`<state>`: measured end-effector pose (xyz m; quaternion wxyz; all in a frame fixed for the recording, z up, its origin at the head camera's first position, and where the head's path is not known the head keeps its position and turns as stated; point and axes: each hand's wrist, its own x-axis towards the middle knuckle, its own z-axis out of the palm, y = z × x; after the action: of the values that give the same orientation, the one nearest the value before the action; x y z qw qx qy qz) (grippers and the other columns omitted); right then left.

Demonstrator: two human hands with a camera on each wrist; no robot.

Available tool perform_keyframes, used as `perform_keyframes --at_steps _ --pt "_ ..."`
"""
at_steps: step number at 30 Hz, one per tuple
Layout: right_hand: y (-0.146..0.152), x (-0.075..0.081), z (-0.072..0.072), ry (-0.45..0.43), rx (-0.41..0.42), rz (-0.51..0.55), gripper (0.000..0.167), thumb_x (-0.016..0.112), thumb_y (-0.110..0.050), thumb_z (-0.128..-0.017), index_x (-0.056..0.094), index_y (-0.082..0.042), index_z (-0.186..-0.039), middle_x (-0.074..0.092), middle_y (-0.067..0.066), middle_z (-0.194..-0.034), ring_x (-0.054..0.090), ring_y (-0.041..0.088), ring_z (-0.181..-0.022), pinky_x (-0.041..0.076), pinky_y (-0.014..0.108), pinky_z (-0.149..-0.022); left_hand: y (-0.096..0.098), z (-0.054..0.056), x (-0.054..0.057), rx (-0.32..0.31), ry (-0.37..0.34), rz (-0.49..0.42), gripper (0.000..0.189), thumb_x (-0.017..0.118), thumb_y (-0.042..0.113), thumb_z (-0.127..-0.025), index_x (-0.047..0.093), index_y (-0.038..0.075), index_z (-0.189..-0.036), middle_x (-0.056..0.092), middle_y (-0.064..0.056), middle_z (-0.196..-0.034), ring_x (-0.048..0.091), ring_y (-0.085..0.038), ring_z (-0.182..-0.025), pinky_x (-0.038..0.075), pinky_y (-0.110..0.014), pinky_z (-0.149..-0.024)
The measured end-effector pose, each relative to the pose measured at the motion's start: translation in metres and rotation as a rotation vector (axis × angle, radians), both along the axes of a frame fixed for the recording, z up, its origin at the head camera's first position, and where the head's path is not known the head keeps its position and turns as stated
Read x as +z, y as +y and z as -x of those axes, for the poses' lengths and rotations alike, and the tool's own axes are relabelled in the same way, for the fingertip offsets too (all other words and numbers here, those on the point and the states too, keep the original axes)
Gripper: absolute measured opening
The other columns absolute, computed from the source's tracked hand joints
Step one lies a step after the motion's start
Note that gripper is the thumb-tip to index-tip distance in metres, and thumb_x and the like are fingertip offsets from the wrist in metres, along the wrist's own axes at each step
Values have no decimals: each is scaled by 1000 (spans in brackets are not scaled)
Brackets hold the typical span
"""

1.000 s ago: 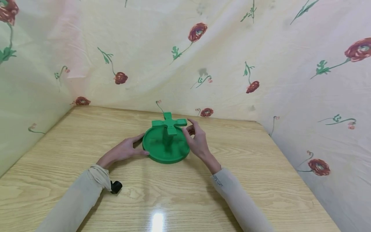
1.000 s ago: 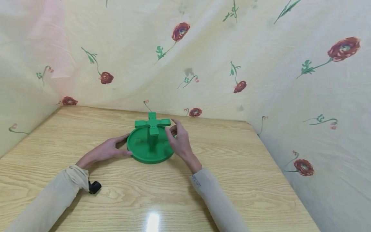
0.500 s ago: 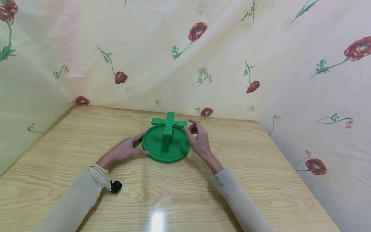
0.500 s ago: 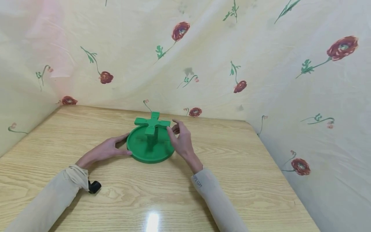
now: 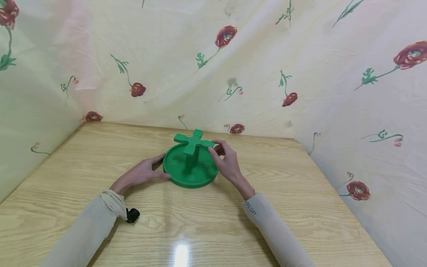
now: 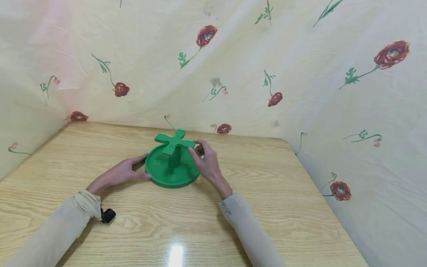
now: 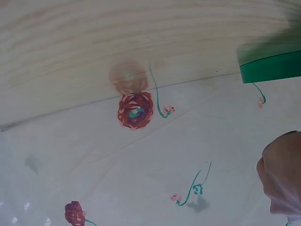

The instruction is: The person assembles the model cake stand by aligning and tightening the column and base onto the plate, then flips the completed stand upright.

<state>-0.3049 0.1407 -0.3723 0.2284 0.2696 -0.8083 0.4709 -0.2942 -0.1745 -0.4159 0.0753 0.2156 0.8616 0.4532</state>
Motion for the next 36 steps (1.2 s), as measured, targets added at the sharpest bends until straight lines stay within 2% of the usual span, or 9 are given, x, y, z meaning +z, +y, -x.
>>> perform_keyframes --at_steps 2,4,11,22,27,36 --pt "1 0 0 4 2 -5 30 65 -3 -102 61 10 -128 66 18 -93 65 31 -85 57 36 -78 0 0 0 1 -3 -1 103 81 43 -90 23 2 -164 25 -22 -166 19 -40 -153 23 -60 -120" --pt "5 -10 9 7 7 -7 31 65 -7 -103 61 6 -131 67 15 -94 65 28 -85 57 34 -77 0 0 0 1 -4 -2 102 81 43 -90 23 2 -164 25 -22 -166 19 -40 -153 23 -60 -120" --pt "8 -11 9 18 34 -16 28 66 -7 -102 60 5 -127 66 14 -93 64 27 -84 56 33 -76 0 1 0 4 -4 5 103 81 44 -90 23 2 -164 25 -21 -166 19 -40 -153 23 -59 -120" --pt "11 -11 10 24 69 -23 32 65 -7 -102 58 4 -131 66 12 -93 63 24 -83 55 29 -76 -1 3 0 3 -6 -5 103 81 44 -90 23 3 -164 24 -21 -167 17 -40 -154 22 -59 -120" --pt "11 -11 10 35 88 -5 28 67 -5 -102 59 4 -127 66 14 -93 63 26 -82 54 27 -75 -1 2 0 0 -12 -15 103 82 43 -90 23 3 -164 23 -20 -167 17 -39 -154 21 -59 -121" --pt "9 -12 5 46 100 -4 30 67 7 -97 57 15 -124 66 24 -93 64 37 -81 54 29 -73 0 2 -1 -2 -8 -10 103 81 44 -90 23 2 -164 24 -22 -167 17 -40 -153 21 -60 -120"
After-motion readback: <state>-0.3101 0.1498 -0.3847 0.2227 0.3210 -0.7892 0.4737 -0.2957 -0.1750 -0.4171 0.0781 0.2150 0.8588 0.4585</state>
